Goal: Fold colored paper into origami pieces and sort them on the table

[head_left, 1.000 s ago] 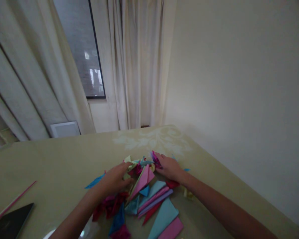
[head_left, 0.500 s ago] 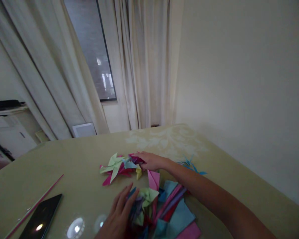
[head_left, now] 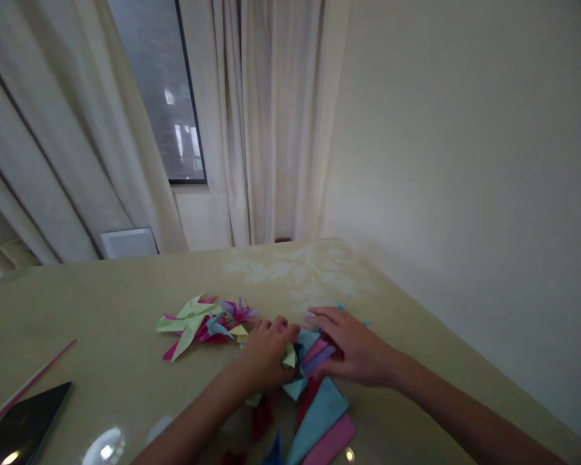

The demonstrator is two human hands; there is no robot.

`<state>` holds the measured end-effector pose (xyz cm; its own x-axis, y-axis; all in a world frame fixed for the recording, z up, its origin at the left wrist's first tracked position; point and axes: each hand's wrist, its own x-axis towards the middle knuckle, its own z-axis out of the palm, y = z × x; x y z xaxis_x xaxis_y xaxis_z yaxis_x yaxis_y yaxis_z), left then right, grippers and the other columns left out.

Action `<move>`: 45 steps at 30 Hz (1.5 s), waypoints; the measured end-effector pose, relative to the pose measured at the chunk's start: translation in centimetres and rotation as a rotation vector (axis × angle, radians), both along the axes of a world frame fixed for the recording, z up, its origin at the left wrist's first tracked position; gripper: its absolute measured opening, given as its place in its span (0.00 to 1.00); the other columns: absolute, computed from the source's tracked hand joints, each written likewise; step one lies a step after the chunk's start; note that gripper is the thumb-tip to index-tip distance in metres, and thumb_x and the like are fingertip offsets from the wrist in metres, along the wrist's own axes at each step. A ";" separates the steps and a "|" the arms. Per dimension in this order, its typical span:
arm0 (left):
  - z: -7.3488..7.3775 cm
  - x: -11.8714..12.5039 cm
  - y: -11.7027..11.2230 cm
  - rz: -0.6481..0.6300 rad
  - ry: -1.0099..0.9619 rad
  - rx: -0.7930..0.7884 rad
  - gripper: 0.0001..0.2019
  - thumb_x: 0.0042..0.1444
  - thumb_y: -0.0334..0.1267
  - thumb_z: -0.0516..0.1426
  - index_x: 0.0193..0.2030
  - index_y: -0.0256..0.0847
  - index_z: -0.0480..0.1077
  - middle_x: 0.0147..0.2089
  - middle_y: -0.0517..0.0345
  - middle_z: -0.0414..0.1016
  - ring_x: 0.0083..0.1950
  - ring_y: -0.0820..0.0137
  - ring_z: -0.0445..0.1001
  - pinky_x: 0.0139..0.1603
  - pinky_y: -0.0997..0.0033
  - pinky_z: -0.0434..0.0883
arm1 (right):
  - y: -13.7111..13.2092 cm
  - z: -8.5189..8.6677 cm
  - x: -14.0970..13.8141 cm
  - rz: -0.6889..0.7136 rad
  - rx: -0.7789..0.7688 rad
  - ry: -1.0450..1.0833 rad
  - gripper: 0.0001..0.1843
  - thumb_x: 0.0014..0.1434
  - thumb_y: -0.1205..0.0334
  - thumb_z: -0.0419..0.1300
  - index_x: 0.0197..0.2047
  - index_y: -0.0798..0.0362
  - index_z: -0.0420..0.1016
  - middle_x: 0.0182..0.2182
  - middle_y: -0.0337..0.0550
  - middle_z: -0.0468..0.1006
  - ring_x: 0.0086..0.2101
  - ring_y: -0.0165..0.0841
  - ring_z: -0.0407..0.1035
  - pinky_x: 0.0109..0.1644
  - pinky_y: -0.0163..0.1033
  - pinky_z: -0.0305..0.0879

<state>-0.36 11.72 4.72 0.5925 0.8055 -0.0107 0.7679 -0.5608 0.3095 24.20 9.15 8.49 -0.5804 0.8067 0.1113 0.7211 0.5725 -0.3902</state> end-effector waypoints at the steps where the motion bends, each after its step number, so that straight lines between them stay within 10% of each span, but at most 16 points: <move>1: -0.1 0.2 0.9 0.006 -0.014 -0.012 0.35 0.49 0.46 0.67 0.65 0.48 0.70 0.63 0.43 0.73 0.61 0.47 0.75 0.61 0.49 0.72 | -1.7 -1.0 0.2 0.022 -0.030 -0.053 0.51 0.56 0.37 0.71 0.75 0.46 0.61 0.73 0.58 0.60 0.70 0.55 0.57 0.72 0.60 0.56; 5: 0.4 -0.3 3.4 0.035 -0.194 -0.050 0.28 0.49 0.35 0.64 0.60 0.46 0.72 0.57 0.50 0.75 0.53 0.58 0.79 0.54 0.61 0.74 | -5.4 -5.4 -0.4 0.122 -0.047 -0.133 0.56 0.56 0.36 0.69 0.79 0.42 0.51 0.75 0.59 0.57 0.69 0.59 0.58 0.69 0.63 0.59; 9: 2.4 -3.5 4.7 0.137 -0.497 0.045 0.26 0.53 0.38 0.63 0.60 0.43 0.72 0.58 0.49 0.77 0.58 0.57 0.77 0.61 0.59 0.72 | -4.2 -7.0 -2.2 0.165 0.104 -0.196 0.47 0.63 0.41 0.65 0.77 0.51 0.56 0.62 0.63 0.74 0.58 0.56 0.70 0.61 0.58 0.67; 15: 4.5 -12.1 5.3 0.462 -0.632 0.091 0.32 0.53 0.61 0.63 0.58 0.43 0.74 0.58 0.50 0.81 0.53 0.55 0.80 0.55 0.56 0.76 | -0.3 -4.6 -4.1 0.224 0.211 -0.244 0.22 0.73 0.60 0.54 0.66 0.54 0.71 0.41 0.53 0.83 0.42 0.44 0.76 0.51 0.47 0.67; 22: -0.1 -19.1 4.5 0.558 -0.428 0.113 0.33 0.50 0.66 0.62 0.51 0.40 0.79 0.53 0.45 0.84 0.56 0.48 0.80 0.61 0.52 0.75 | 3.8 -0.8 -7.4 -0.068 0.040 -0.045 0.26 0.77 0.47 0.48 0.69 0.52 0.68 0.46 0.55 0.84 0.44 0.45 0.79 0.47 0.41 0.67; 26: -1.2 -19.5 2.8 0.468 -0.477 -0.052 0.34 0.56 0.64 0.61 0.60 0.40 0.76 0.57 0.46 0.83 0.56 0.50 0.81 0.61 0.52 0.76 | 5.8 0.1 -9.3 0.062 -0.029 0.144 0.39 0.75 0.44 0.52 0.80 0.52 0.47 0.58 0.57 0.79 0.53 0.45 0.76 0.56 0.44 0.68; 29: -0.8 -19.6 1.4 0.399 -0.554 -0.150 0.34 0.59 0.62 0.61 0.66 0.44 0.71 0.61 0.49 0.81 0.59 0.52 0.80 0.62 0.53 0.77 | 6.1 -0.2 -8.5 0.100 -0.023 0.177 0.42 0.69 0.42 0.60 0.78 0.49 0.53 0.63 0.55 0.75 0.58 0.44 0.72 0.62 0.47 0.66; 36: 0.1 -19.9 2.0 0.492 -0.484 0.120 0.40 0.59 0.65 0.59 0.71 0.43 0.64 0.74 0.42 0.66 0.73 0.49 0.66 0.73 0.44 0.63 | 1.6 -3.1 -4.3 0.000 -0.092 -0.281 0.68 0.45 0.35 0.75 0.78 0.58 0.52 0.70 0.73 0.61 0.66 0.66 0.61 0.67 0.66 0.59; 45: -2.1 -14.7 4.0 0.284 -0.449 -0.105 0.37 0.57 0.60 0.61 0.69 0.41 0.68 0.69 0.41 0.74 0.65 0.49 0.75 0.67 0.48 0.71 | 2.9 -3.6 -3.7 0.035 -0.003 -0.222 0.23 0.71 0.62 0.55 0.67 0.50 0.70 0.50 0.54 0.82 0.49 0.45 0.77 0.51 0.43 0.70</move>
<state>-15.11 15.70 2.66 0.3163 0.9429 0.1047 0.6641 -0.2989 0.6853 20.50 12.06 4.87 -0.6177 0.7860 -0.0245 0.7694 0.5975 -0.2259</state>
